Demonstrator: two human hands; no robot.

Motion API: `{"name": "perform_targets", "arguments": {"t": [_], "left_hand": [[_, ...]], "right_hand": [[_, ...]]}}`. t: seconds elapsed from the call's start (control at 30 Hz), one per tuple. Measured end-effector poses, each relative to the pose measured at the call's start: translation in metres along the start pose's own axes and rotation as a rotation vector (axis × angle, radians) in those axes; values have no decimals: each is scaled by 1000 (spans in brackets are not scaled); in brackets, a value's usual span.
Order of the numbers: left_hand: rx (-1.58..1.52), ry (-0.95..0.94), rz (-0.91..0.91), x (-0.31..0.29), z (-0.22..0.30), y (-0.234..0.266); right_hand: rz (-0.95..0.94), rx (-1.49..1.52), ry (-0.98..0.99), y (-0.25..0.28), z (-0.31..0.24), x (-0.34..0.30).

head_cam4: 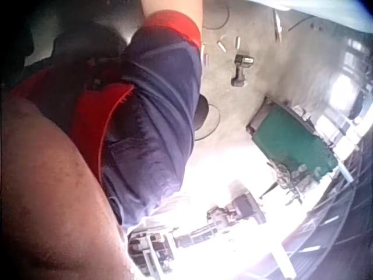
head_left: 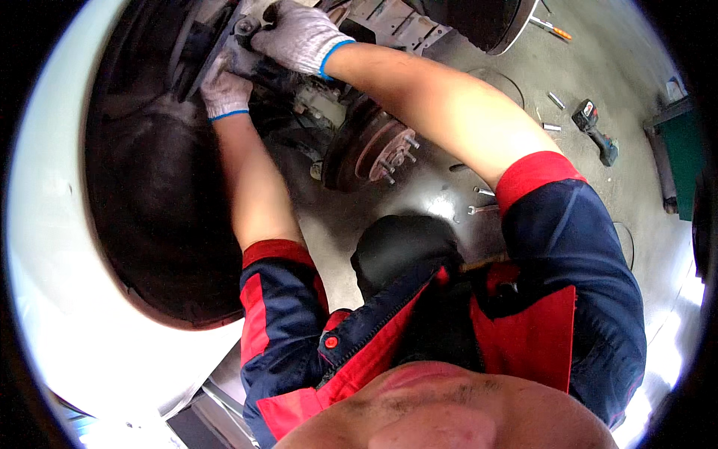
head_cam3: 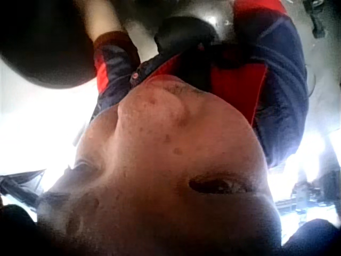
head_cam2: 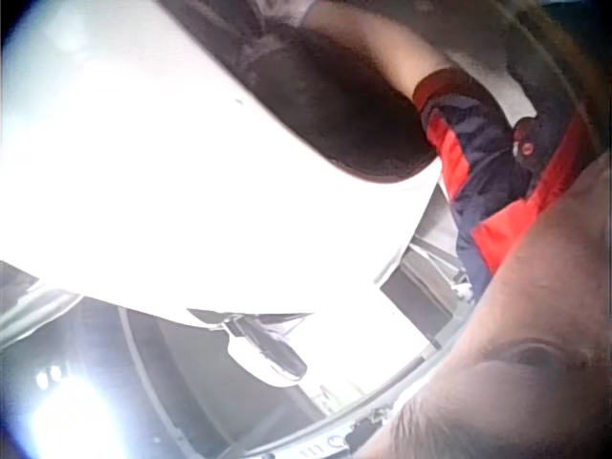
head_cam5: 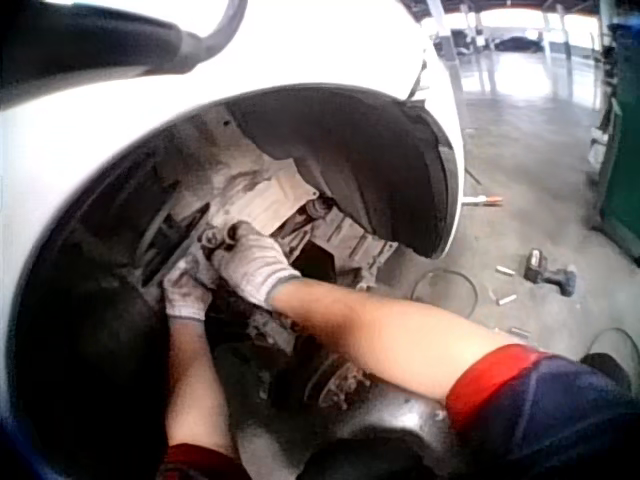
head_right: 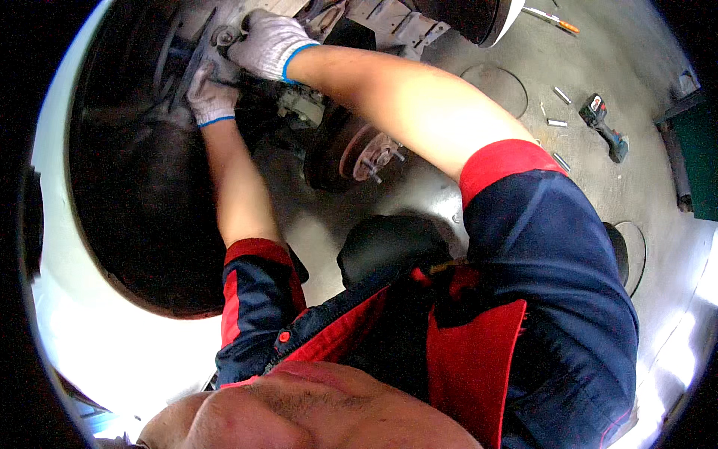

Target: The person works on a car's wheel assembly, using a wrench to tighten bolts on the brake caliper and rotor. They also use a hammer to tap a component into place and handle various tools on the floor.

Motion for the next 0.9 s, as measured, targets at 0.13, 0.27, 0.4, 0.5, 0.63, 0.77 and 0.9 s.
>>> {"name": "perform_targets", "arguments": {"t": [0.13, 0.27, 0.4, 0.5, 0.63, 0.77, 0.9], "left_hand": [[22, 3, 115, -18, -9, -30], [96, -97, -23, -9, -2, -25], [-136, 28, -6, -9, -2, -29], [-28, -68, 40, -22, 0, -49], [-63, -75, 43, -13, 6, -33], [-85, -61, 39, -22, 5, -47], [-58, -115, 48, -21, 7, -47]], "right_hand": [[201, 57, 111, 23, -11, -14], [346, 78, 346, 14, -28, -13], [360, 94, 470, 7, -25, -15], [344, 81, 477, 12, -17, -15], [277, 150, 444, 10, -27, -19], [288, 57, 256, 14, -20, -17], [232, 3, 168, 17, -25, -20]]}}
Point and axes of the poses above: each hand's wrist, its own x-axis towards the middle knuckle, its own y-axis out of the back of the hand, z = x × y, the point moved 6 cm from there along x, towards the middle knuckle, and after that the axes turned 14 degrees about -y, right-handed, at the moved point
